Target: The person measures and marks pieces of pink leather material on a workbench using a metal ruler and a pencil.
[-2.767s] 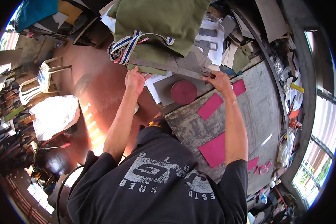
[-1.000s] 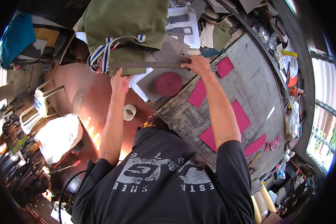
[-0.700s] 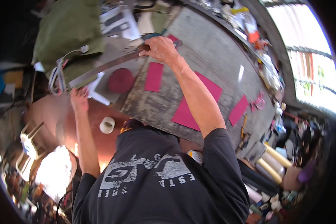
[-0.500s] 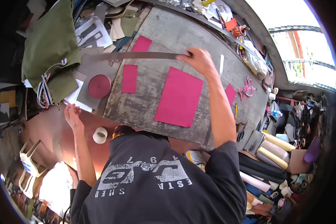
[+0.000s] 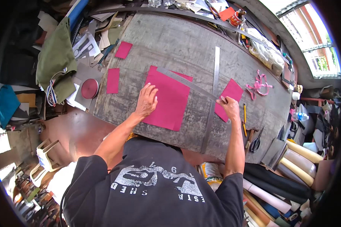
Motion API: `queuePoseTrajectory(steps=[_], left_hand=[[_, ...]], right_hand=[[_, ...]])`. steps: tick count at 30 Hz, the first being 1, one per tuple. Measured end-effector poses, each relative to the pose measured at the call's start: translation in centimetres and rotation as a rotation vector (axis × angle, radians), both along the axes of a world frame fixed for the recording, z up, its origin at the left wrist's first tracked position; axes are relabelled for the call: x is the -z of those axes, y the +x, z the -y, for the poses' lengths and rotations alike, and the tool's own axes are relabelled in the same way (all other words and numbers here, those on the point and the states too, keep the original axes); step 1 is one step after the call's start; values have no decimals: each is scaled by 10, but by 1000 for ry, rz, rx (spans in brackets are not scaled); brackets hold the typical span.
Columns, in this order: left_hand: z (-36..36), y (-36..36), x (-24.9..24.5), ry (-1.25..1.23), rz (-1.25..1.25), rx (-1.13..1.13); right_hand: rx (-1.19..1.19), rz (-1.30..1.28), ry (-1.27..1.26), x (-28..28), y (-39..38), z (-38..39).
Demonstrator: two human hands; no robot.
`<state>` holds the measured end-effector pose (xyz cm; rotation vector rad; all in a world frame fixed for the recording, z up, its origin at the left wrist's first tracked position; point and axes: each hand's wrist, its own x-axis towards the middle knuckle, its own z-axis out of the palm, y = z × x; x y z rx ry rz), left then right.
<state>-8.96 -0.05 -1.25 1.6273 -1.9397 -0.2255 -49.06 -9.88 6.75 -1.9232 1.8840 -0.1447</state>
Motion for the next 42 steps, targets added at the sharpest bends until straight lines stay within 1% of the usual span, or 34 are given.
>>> queuePoseTrajectory(steps=[1,6,11,12,14,17,21,24,28,32,35,38,42], left_hand=[[8,-6,3,-14,57,6],[36,-22,18,-10,90,-38],[61,-31,29,18,170,-123],[63,-31,30,55,187,-120],[62,-33,33,136,218,-123],[65,-34,32,188,226,-115],[65,-35,34,165,225,-125],[67,-35,34,133,248,-122],[66,-35,33,143,260,-106],[67,-35,33,135,273,-102],[67,-36,34,118,274,-103],[66,-35,33,106,271,-100],[65,-35,32,102,263,-100]], right_hand=[[-16,0,0,3,2,8],[-89,-58,-3,12,23,48],[-122,-44,82,29,32,81],[-118,-41,90,31,32,85],[-128,-60,122,36,34,88],[-142,-62,169,40,35,96],[-188,-36,177,46,28,99],[-194,-51,226,33,33,95],[-191,-26,168,42,29,88],[-118,-60,198,45,27,83],[-39,129,120,52,26,66],[-95,-66,-60,42,34,46],[-70,32,-163,62,32,32]])
